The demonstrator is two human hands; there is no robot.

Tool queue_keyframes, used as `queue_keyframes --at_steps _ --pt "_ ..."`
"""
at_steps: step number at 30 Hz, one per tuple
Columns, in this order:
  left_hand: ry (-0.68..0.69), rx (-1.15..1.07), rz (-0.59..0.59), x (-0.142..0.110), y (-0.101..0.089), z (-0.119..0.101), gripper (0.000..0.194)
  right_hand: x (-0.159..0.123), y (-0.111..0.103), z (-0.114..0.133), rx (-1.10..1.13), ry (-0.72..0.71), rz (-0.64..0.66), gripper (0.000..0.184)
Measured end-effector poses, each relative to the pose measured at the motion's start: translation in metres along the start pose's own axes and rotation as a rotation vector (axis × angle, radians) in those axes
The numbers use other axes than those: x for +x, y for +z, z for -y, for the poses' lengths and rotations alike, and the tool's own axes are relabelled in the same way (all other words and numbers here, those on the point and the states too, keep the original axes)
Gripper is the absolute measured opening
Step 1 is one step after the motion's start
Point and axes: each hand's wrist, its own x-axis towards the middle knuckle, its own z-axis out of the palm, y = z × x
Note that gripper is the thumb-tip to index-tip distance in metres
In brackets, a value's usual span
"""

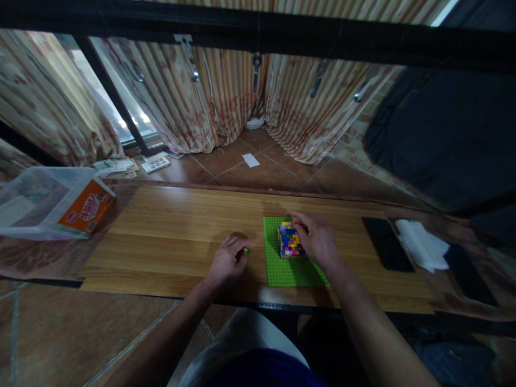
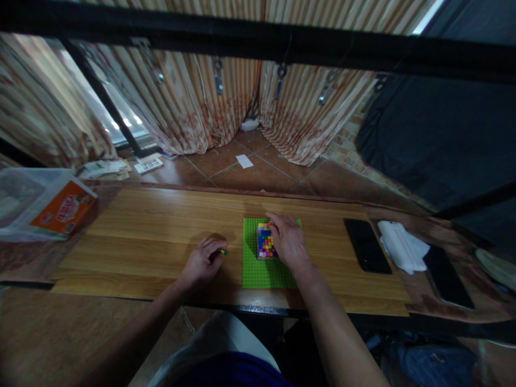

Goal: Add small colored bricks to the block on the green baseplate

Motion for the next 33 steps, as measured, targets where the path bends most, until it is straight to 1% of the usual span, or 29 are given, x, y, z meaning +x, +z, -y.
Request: queue_keyframes --at_steps 4,8,13,17,21,28,30,33 --pt "-0.019 0.004 0.008 0.000 -0.001 -0.001 0.028 0.006 -0.004 -0.002 -0.024 -0.037 0.060 0.033" --pt "-0.025 0.006 0.013 0.000 -0.001 -0.003 0.028 0.014 -0.011 -0.003 -0.021 -0.085 0.147 0.032" --pt "-0.030 -0.002 0.019 0.001 -0.002 -0.004 0.027 0.024 -0.016 -0.007 0.007 -0.103 0.237 0.032" --pt "-0.026 -0.004 0.010 0.001 -0.001 -0.003 0.029 0.029 -0.015 -0.011 0.029 -0.090 0.288 0.031" --pt "-0.013 0.004 0.010 0.000 -0.001 -0.003 0.029 0.031 -0.016 -0.014 0.079 -0.054 0.311 0.029" --pt "0.005 0.026 0.005 0.000 0.000 -0.001 0.031 0.042 -0.024 -0.007 0.132 0.024 0.425 0.032" --pt "0.006 0.026 -0.003 0.000 0.001 -0.001 0.031 0.042 -0.025 -0.007 0.141 0.031 0.433 0.033" --pt "-0.006 0.022 -0.007 0.000 0.001 -0.002 0.030 0.037 -0.023 -0.011 0.164 0.040 0.402 0.034"
